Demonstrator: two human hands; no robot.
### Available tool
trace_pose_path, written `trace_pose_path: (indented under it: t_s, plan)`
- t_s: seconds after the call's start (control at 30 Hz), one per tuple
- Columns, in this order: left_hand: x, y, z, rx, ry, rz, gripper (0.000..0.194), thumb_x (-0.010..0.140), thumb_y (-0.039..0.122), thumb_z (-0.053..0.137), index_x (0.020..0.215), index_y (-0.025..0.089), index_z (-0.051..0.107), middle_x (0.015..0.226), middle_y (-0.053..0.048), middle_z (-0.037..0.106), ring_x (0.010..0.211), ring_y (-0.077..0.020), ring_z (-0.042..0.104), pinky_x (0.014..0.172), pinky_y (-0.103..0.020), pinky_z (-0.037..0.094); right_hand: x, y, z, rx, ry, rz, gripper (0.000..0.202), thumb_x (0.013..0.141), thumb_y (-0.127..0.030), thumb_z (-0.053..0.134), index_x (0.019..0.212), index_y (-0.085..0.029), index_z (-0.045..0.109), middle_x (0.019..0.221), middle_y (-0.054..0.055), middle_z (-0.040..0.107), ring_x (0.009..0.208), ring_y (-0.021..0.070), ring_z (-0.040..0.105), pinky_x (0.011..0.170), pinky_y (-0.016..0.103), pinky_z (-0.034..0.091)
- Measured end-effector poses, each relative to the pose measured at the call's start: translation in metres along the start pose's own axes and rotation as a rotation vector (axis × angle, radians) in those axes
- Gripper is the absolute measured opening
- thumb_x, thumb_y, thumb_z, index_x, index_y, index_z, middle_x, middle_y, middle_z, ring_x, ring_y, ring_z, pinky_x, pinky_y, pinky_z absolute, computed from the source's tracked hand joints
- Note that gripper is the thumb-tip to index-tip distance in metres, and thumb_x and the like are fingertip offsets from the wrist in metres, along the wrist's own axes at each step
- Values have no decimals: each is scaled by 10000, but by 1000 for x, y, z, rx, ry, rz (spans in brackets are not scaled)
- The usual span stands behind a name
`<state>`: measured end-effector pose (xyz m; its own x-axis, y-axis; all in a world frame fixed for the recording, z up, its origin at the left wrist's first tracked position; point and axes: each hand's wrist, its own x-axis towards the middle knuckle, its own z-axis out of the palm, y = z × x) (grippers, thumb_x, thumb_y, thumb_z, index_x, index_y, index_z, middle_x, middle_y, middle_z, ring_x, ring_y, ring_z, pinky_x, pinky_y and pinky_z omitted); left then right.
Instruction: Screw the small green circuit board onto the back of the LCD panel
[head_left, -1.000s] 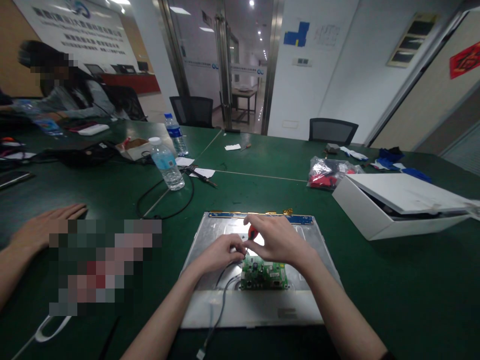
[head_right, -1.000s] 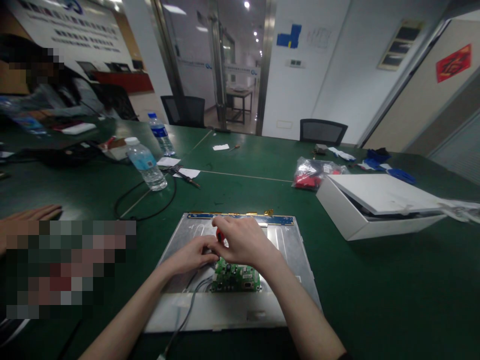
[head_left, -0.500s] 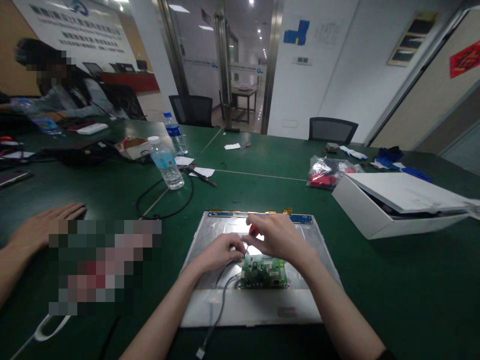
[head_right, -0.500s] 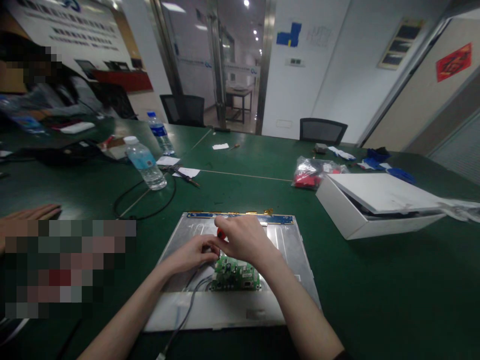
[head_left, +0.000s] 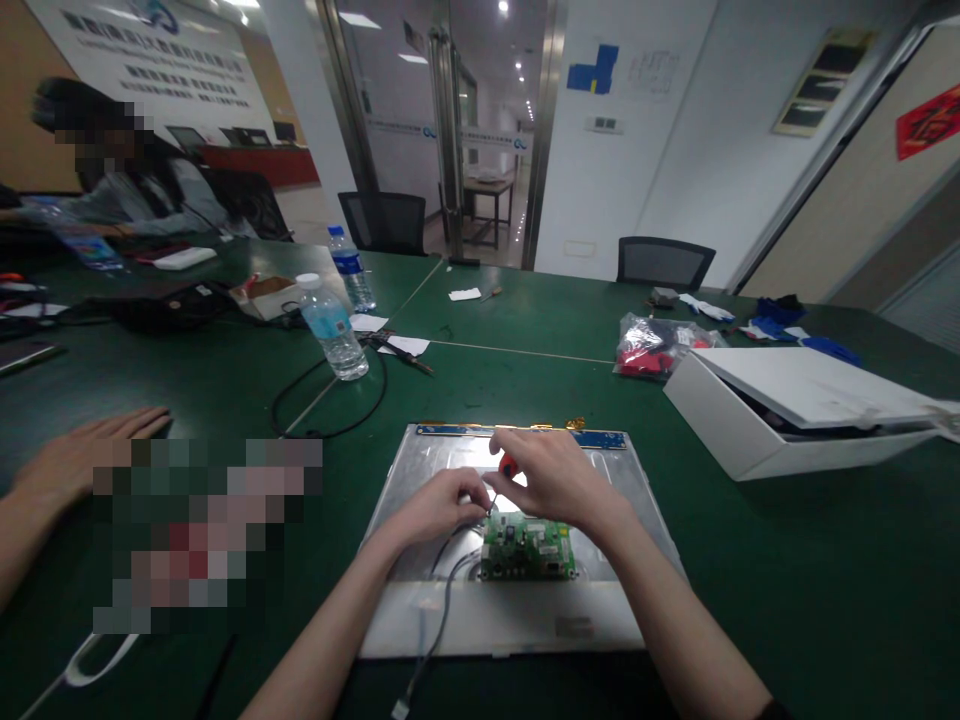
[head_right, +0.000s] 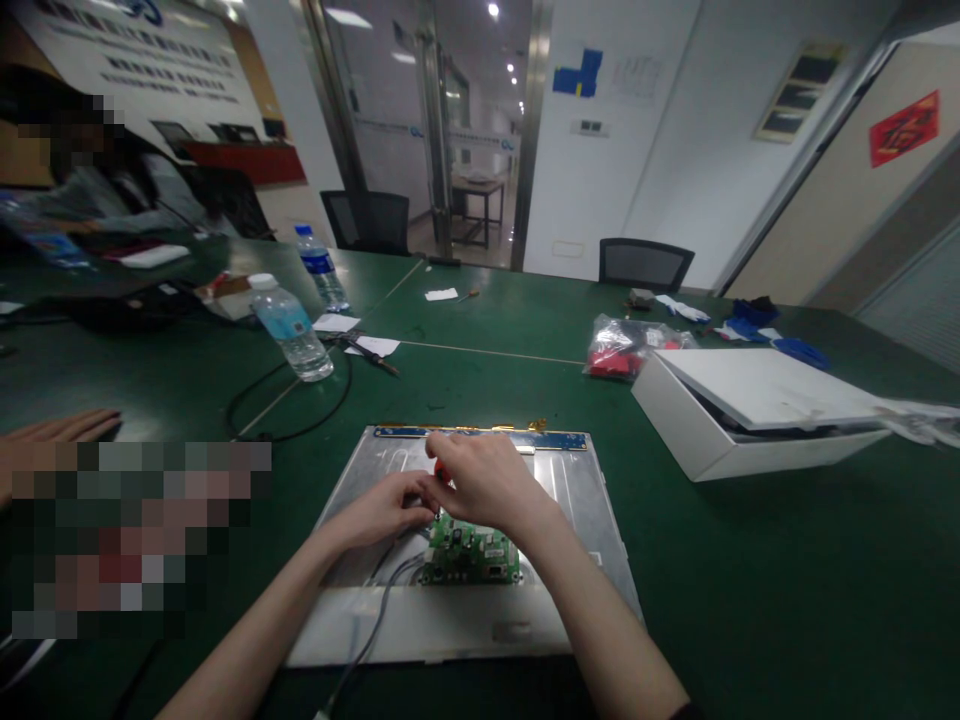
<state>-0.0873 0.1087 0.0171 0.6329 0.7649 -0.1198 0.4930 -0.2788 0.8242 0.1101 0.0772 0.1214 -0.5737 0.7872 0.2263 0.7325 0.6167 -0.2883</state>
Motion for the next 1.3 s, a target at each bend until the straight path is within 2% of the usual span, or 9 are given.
trace_pose_path:
  t_s: [0.13,0.27,0.6,0.7,0.8,0.93,1.13,1.3]
  plan:
    - [1,-1,0,21,8,15,125,708,172,565,785,159,663,812,-15,647,793,-174,577,720,-258,430,-3,-1,-3,54,12,-70,237,823,-264,518,1051,-201,502,928,30,676,729,168,583,570,268,264]
    - [2,1,0,28,14,17,115,695,161,569,770,158,658,789,-14,643,778,-170,571,717,-257,424,-3,0,-2,66,-9,-62,276,786,-215,505,1061,-199,493,912,31,671,731,166,579,575,268,275]
    - [0,3,0,11,8,-16,130,702,165,559,794,166,650,811,-11,654,799,-173,587,736,-264,436,1,3,2,-2,-20,34,211,862,-301,540,1049,-203,532,863,20,705,729,178,606,579,270,281]
    - [0,3,0,19,9,-4,121,707,173,571,798,166,651,816,-11,655,802,-174,588,739,-265,437,0,2,0,21,-2,0,231,858,-310,542,1065,-207,527,895,23,698,751,176,604,596,272,295]
    - [0,3,0,40,1,12,108,714,181,582,795,162,650,816,-17,658,814,-180,585,747,-268,436,-2,2,-2,70,-3,-53,295,828,-254,528,1117,-202,497,952,34,681,769,169,594,604,275,303]
    - [0,3,0,38,-3,12,118,725,186,574,810,160,652,819,-21,663,810,-182,587,746,-272,440,-2,2,-2,80,-26,-39,324,801,-198,512,1123,-193,486,912,32,680,753,166,589,594,271,298]
    - [-1,4,0,9,-1,-17,114,732,196,574,814,163,644,832,-18,653,788,-172,588,724,-264,443,1,2,0,31,-35,10,263,860,-271,548,1112,-203,513,901,33,706,769,185,622,598,273,310]
    - [0,5,0,40,-4,-3,120,723,181,567,806,159,650,812,-17,653,799,-178,585,733,-264,433,-3,0,-4,83,-34,-48,304,841,-251,556,1136,-208,496,934,31,700,788,180,619,612,269,322]
